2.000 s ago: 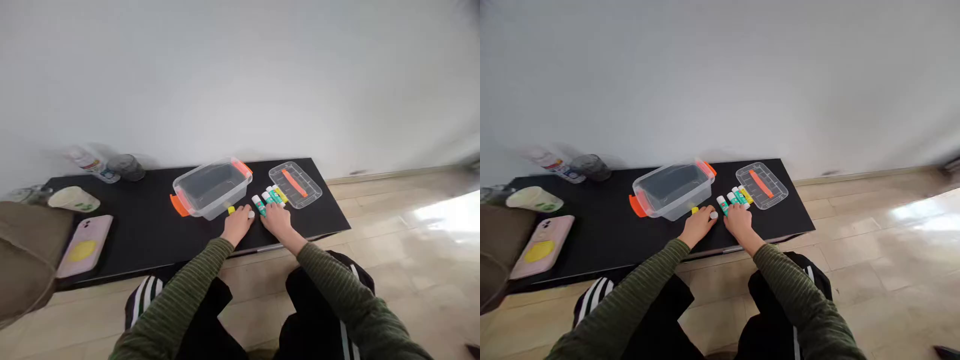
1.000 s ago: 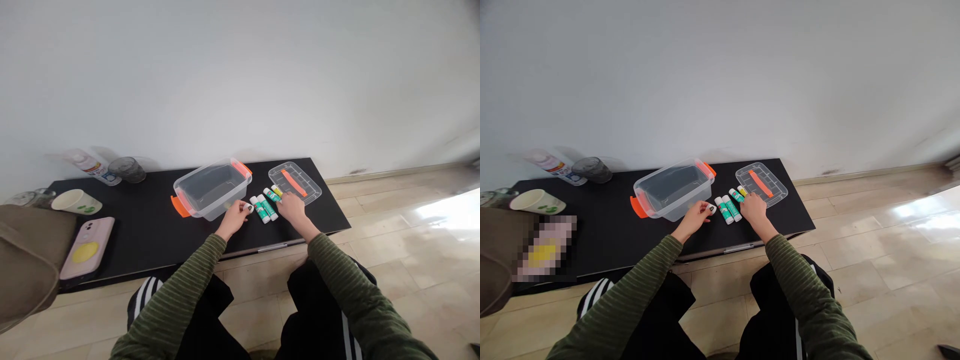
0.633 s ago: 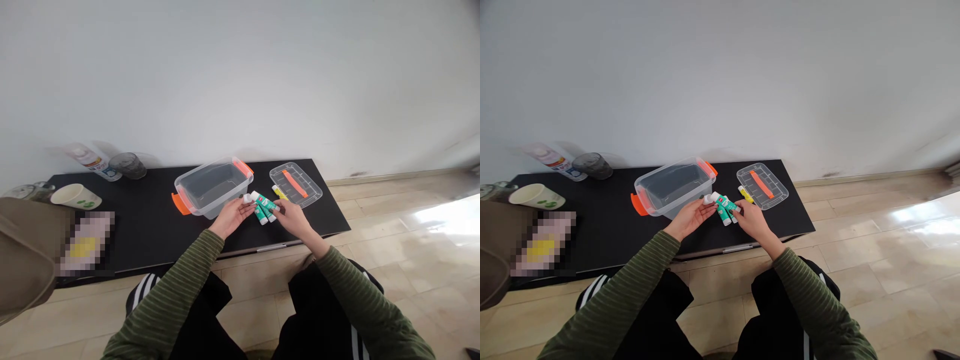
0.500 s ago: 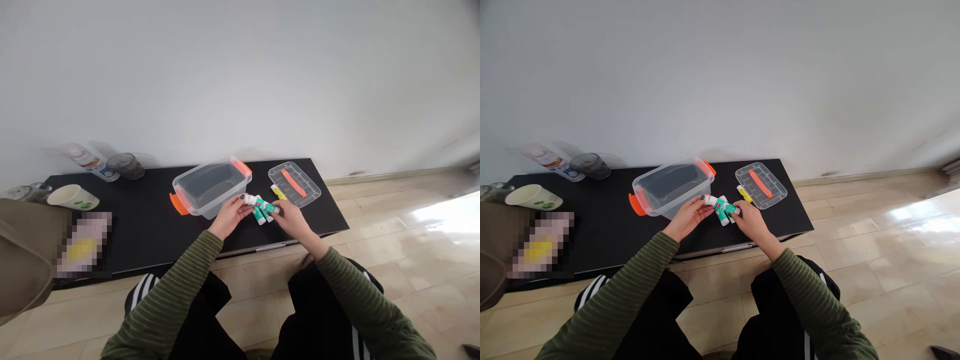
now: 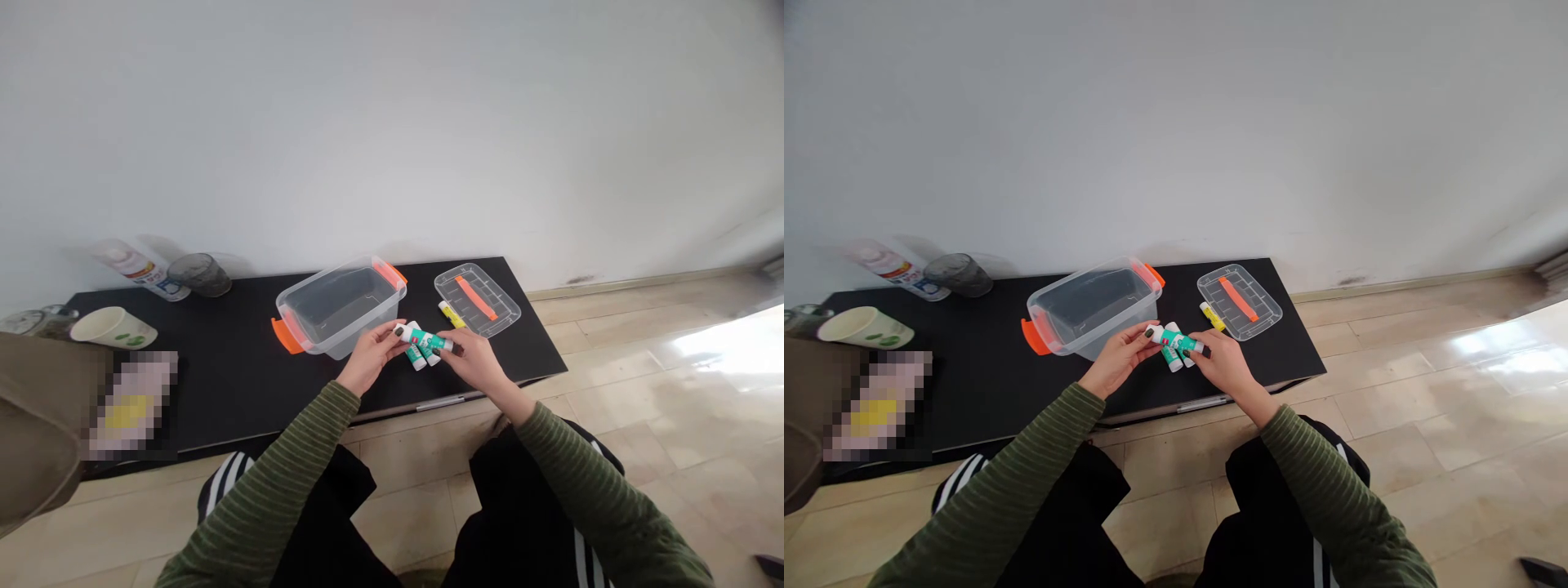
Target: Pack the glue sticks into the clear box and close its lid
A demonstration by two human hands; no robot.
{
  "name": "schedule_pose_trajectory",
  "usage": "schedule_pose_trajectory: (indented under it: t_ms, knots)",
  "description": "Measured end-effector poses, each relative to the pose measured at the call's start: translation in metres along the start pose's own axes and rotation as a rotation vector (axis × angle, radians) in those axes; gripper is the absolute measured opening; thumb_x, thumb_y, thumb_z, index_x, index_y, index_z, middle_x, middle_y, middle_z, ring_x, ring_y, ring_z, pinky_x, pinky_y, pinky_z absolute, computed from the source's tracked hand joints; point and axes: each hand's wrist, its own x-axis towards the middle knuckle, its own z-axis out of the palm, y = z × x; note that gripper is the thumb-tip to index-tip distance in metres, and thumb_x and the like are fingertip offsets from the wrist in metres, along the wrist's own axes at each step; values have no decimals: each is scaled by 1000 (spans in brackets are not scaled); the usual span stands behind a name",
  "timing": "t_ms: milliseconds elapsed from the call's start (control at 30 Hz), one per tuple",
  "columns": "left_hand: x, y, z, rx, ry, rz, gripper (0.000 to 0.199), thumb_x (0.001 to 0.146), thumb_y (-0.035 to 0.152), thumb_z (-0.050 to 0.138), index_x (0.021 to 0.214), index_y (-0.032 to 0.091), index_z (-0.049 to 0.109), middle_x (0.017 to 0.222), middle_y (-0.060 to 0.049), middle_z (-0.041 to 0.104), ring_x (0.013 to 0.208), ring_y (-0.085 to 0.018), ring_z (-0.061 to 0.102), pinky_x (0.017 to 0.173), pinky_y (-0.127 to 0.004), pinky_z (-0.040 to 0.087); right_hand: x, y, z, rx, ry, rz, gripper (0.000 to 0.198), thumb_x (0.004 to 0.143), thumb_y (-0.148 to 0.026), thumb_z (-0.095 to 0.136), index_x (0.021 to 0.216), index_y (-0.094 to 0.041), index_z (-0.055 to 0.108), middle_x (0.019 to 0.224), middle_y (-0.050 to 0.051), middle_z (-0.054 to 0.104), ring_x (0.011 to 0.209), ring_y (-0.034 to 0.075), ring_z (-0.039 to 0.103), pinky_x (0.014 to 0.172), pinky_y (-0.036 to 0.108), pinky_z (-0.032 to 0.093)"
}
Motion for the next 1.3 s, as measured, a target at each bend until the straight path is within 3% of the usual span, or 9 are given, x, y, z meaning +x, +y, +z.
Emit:
schedule_pose_trajectory:
  t_ms: [167,300,467,600,700,833,1033,1167,1300]
  knots:
    - [0,-2,-2,139,-41,31,49,79,41,77,119,16,69,120,-11,71,109,-23,66,102,-41,52,1,0,4,73,-96,91,24,85,-24,65,107,-20,73,94,2,74,78,14,65,75,23,48]
    - [3,6,-9,479,39,123,48,84,40,68,127,18,66,119,-10,71,102,-23,68,86,-36,58,8,-3,2,99,-184,111,20,86,-25,64,104,-22,73,93,0,75,83,15,67,77,23,47]
    - [2,16,-25,1052,194,188,35,96,26,44,118,19,70,106,-10,75,89,-23,71,81,-35,57,21,3,0,-178,-72,307,23,89,-32,60,108,-24,71,102,3,75,95,21,68,79,27,46]
    - [-1,12,-33,1473,208,200,39,91,11,41,116,18,70,116,-14,72,108,-28,66,97,-40,48,29,12,8,-387,-96,418,30,93,-39,55,114,-23,67,113,8,72,104,26,66,78,30,45]
    - [-2,4,-32,1632,204,144,37,94,15,39,119,18,67,118,-15,68,108,-29,65,93,-39,49,31,13,19,-466,-140,413,30,93,-39,53,114,-21,66,114,11,70,104,26,66,79,31,45]
    - [0,-4,-27,1743,203,98,31,98,27,41,113,17,66,114,-15,62,96,-27,67,82,-36,50,30,8,31,-522,-159,360,28,92,-36,53,110,-18,65,109,13,70,108,26,63,78,31,46]
    - [6,-6,-25,1707,185,68,18,92,21,52,106,15,60,113,-15,59,98,-26,65,83,-35,49,37,16,29,-500,-140,306,28,95,-41,51,107,-21,66,112,10,67,112,25,58,82,32,47]
    - [6,-4,-26,1616,170,42,21,87,15,54,108,16,57,103,-12,64,98,-27,64,86,-37,48,49,30,17,-547,-23,275,28,98,-32,47,119,-19,60,123,13,61,122,25,50,85,31,48]
    - [3,-4,-28,1526,173,110,34,83,10,53,117,16,57,111,-14,65,104,-26,63,93,-37,47,57,40,16,-589,-58,300,28,97,-26,48,122,-17,57,126,14,58,122,25,50,83,30,49]
